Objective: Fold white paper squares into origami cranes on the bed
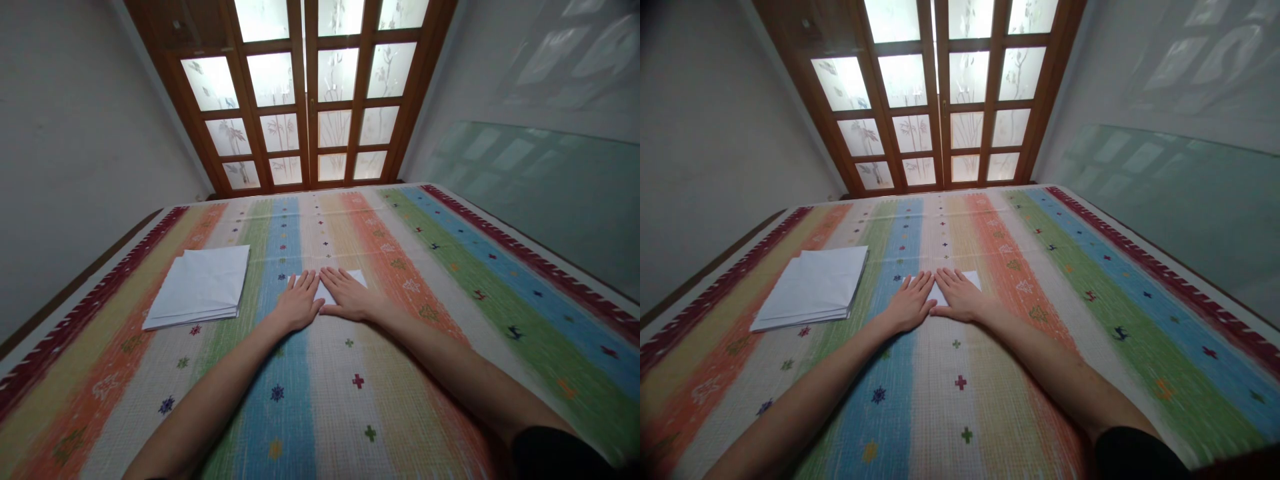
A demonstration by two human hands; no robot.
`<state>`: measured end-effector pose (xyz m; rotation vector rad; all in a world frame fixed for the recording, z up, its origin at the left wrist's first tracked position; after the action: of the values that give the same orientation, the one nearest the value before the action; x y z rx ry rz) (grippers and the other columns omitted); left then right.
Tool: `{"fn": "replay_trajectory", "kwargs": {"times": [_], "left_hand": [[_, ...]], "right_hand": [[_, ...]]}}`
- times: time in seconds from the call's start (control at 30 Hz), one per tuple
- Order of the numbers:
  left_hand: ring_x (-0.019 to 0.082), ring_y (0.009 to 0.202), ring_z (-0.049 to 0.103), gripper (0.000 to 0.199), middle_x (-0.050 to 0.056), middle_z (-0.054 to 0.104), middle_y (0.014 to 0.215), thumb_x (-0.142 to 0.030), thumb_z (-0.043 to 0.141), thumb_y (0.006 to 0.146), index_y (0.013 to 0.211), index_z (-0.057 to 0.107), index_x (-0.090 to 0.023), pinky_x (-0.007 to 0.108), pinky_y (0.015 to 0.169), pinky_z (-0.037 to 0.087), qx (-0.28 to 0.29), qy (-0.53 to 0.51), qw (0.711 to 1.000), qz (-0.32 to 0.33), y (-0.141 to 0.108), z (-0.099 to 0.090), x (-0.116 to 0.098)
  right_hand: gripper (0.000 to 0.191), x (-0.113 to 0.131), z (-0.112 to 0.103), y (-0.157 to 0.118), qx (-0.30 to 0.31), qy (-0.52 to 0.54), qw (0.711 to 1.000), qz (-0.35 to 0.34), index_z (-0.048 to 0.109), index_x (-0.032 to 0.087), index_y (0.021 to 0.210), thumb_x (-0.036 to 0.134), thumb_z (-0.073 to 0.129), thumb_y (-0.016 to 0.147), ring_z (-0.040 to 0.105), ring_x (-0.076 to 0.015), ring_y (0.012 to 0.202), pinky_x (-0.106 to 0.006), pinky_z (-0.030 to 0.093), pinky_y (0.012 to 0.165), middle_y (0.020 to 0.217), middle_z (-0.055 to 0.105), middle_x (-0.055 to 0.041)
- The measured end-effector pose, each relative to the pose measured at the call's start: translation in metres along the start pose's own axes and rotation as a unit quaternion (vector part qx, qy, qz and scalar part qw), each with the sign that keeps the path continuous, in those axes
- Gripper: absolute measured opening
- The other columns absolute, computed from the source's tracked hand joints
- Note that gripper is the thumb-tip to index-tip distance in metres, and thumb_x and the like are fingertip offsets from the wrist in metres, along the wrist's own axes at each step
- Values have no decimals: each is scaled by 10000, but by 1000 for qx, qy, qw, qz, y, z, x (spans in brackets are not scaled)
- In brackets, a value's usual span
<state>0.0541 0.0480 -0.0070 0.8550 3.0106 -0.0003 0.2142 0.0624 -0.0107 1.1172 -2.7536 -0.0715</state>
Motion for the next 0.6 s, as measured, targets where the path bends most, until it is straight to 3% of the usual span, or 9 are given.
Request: {"fn": "replay_trajectory", "kwargs": {"times": [0.3,0.6], "left_hand": [[314,1441,206,735,190,239,1547,-582,317,926,1466,295,-83,498,1144,202,2,-2,1000,-2,-9,-3,8],[305,1444,202,756,190,235,1547,-578,311,923,1471,274,-58,480,1150,196,13,4,1000,-12,-15,-2,15]], "right_hand": [[877,-14,-2,-18,13,-17,999,25,279,85,1485,724,256,884,248,-321,1424,-526,218,1145,1530,261,-187],[755,-42,-4,-52,24,-34,997,63,265,118,1495,623,282,933,232,-331,1426,-549,234,1134,1533,245,-190]]}}
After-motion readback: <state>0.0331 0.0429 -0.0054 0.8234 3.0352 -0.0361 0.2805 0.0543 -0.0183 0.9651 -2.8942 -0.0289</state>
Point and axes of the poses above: each hand's wrist, its own y-axis towards the middle knuckle, its own z-axis out of the palm, x = y × z, the point moved 2 cm from there along y, towards the middle knuckle
